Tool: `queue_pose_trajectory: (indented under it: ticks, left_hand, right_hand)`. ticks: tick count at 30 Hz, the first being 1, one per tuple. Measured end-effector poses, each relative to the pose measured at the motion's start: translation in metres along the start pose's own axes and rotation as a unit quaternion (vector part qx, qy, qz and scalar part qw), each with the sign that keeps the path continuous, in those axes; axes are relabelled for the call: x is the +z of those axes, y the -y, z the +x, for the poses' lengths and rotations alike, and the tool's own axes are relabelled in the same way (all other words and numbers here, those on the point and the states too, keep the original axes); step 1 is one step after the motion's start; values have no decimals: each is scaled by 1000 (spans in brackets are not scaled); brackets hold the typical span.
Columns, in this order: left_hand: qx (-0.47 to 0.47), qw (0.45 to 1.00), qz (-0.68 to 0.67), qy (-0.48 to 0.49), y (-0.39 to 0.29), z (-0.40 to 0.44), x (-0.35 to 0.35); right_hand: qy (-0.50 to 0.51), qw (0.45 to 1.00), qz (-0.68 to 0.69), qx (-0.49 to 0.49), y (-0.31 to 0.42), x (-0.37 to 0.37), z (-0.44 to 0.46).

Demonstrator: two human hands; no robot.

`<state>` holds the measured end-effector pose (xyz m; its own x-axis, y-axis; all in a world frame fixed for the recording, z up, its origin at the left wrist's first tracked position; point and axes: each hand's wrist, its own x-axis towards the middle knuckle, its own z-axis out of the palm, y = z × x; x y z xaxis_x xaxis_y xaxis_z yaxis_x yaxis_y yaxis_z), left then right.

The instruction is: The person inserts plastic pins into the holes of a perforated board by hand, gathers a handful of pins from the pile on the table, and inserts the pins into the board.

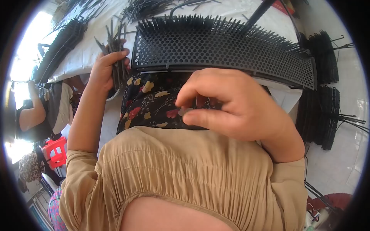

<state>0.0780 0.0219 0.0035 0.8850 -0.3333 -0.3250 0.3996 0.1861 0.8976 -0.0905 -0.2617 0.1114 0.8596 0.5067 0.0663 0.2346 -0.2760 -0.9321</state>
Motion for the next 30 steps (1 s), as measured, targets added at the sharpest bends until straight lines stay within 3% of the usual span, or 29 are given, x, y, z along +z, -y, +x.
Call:
queue_pose_trajectory:
  ticks: [1, 4, 7, 11, 17, 19, 22, 28, 30]
  left_hand:
    - [-1, 1000, 11, -3, -2, -1, 4]
    - [2, 999, 31, -19, -7, 1, 9]
    - [19, 998, 32, -50, -19, -4, 16]
    - [35, 995, 49, -77, -34, -9, 11]
    - [78, 986, 67, -128, -54, -15, -5]
    - [81, 983, 53, -156, -67, -21, -1]
    - [82, 982, 68, -158, -83, -23, -3]
    - [135, 978, 72, -141, -109, -26, 11]
    - [143, 981, 62, -113, -118, -29, 15]
  right_hand:
    - [-21, 999, -21, 24, -5, 7, 2]
    - [93, 992, -67, -58, 9, 24, 9]
    - [130, 978, -143, -81, 34, 50, 12]
    - [231, 963, -136, -20, 46, 55, 26]
    - [157, 946, -265, -97, 41, 71, 35]
    - [275, 930, -243, 28, 55, 74, 42]
    - [316, 917, -229, 85, 66, 73, 51]
    - [289, 915, -274, 63, 101, 68, 72]
    - [176, 955, -238, -35, 124, 57, 84]
